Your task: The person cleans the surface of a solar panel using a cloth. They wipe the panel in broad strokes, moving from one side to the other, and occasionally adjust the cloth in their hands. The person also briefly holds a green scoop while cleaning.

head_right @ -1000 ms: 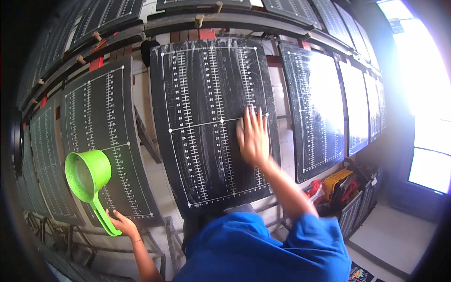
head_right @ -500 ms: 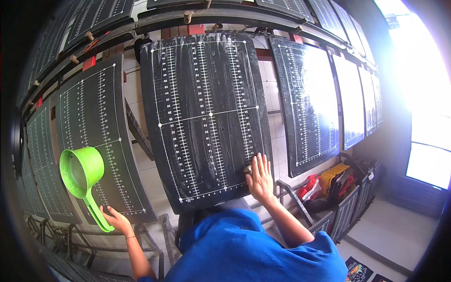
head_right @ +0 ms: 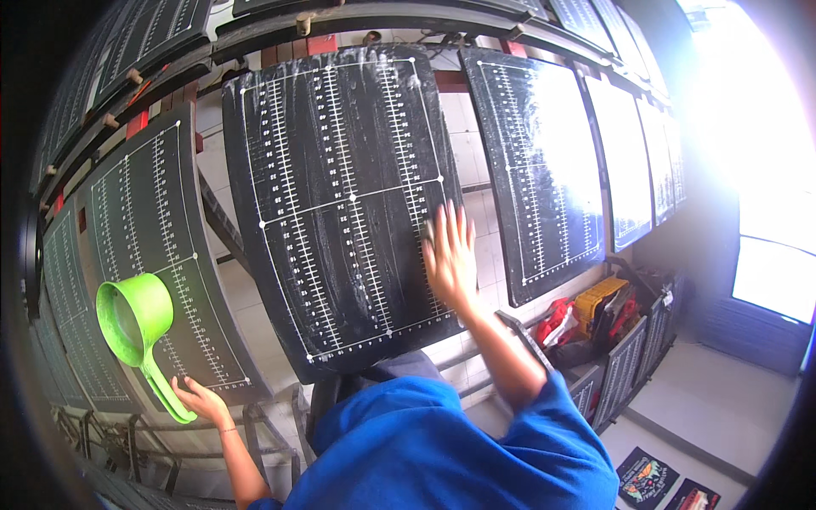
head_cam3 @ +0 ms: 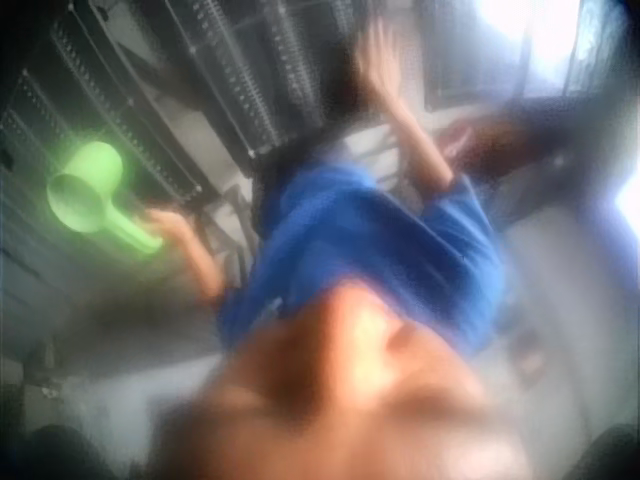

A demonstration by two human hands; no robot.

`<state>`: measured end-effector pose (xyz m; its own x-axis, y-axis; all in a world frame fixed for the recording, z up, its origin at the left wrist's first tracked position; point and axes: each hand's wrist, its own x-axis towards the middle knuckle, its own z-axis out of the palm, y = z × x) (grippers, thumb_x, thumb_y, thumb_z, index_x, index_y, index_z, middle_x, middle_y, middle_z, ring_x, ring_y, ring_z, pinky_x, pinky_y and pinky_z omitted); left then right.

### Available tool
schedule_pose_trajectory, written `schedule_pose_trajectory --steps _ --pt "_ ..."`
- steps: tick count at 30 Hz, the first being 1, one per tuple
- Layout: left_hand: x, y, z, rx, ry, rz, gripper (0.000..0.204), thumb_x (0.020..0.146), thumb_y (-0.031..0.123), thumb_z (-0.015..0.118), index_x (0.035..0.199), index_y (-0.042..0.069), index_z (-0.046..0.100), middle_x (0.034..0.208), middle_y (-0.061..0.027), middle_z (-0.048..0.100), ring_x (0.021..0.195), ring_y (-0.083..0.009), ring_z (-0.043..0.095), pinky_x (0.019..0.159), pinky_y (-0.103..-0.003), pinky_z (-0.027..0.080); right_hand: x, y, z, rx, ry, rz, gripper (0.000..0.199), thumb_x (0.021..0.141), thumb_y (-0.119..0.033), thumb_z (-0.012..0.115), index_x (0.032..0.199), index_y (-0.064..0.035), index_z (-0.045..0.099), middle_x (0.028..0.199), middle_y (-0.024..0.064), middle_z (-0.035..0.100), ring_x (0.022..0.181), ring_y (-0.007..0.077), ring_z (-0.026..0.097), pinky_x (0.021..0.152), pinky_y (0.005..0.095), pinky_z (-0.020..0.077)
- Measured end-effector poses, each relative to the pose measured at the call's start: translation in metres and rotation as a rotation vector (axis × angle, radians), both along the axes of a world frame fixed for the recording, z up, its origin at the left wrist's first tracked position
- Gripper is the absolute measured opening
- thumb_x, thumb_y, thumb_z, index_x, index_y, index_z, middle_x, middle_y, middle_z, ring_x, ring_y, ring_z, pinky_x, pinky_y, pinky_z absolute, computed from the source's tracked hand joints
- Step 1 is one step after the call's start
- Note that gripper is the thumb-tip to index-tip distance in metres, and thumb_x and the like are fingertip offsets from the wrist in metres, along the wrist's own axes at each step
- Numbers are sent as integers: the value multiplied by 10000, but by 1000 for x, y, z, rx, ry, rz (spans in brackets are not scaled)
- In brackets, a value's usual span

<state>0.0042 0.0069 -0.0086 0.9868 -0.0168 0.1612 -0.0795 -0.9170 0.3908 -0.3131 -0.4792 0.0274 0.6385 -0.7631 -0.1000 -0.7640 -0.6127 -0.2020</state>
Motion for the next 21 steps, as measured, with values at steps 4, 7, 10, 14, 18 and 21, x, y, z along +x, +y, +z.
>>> schedule_pose_trajectory --steps 4,7,10,14,18,21 --pt "0 -4 3 -9 -1 8 415 1031 219 499 1350 -47 513 1332 -233 559 1193 -380 550 1030 -460 418 -82 79 0 112 83 -129 745 995 -293 477 1563 83 175 1634 296 153 1533 459 90 1232 571 51" --pt "-2 -4 2 34 -26 3 410 1028 230 506 1335 -42 526 1314 -228 570 1159 -385 563 1010 -464 422 -12 -11 -7 2 1 -161 681 1037 -298 433 1546 95 209 1617 304 190 1512 496 118 1229 580 92" --pt "1 -2 5 115 -27 -10 394 1039 252 500 1335 -7 522 1340 -224 563 1200 -404 539 1008 -484 403 103 -157 -36 -223 -309 -128 577 1048 -308 446 1480 67 371 1539 328 337 1424 534 288 1192 596 226" --pt "15 -11 4 71 -43 -44 358 1027 225 520 1298 -7 542 1301 -214 586 1174 -402 549 984 -496 405 231 -238 -48 -493 -197 -268 581 1029 -325 389 1431 93 424 1514 325 392 1407 473 377 1197 520 270" --pt "8 -5 3 118 -68 -34 401 1022 235 504 1315 -34 544 1302 -223 583 1145 -385 564 985 -451 429 275 -117 -20 -424 -190 84 615 1023 -324 375 1463 106 386 1527 306 388 1451 431 346 1215 487 256" --pt "2 -2 3 104 -34 13 405 1025 216 492 1338 -38 527 1321 -225 572 1165 -389 556 1006 -453 422 205 -28 -1 -92 -274 388 586 1010 -282 443 1448 105 405 1515 322 391 1428 447 373 1211 508 254"
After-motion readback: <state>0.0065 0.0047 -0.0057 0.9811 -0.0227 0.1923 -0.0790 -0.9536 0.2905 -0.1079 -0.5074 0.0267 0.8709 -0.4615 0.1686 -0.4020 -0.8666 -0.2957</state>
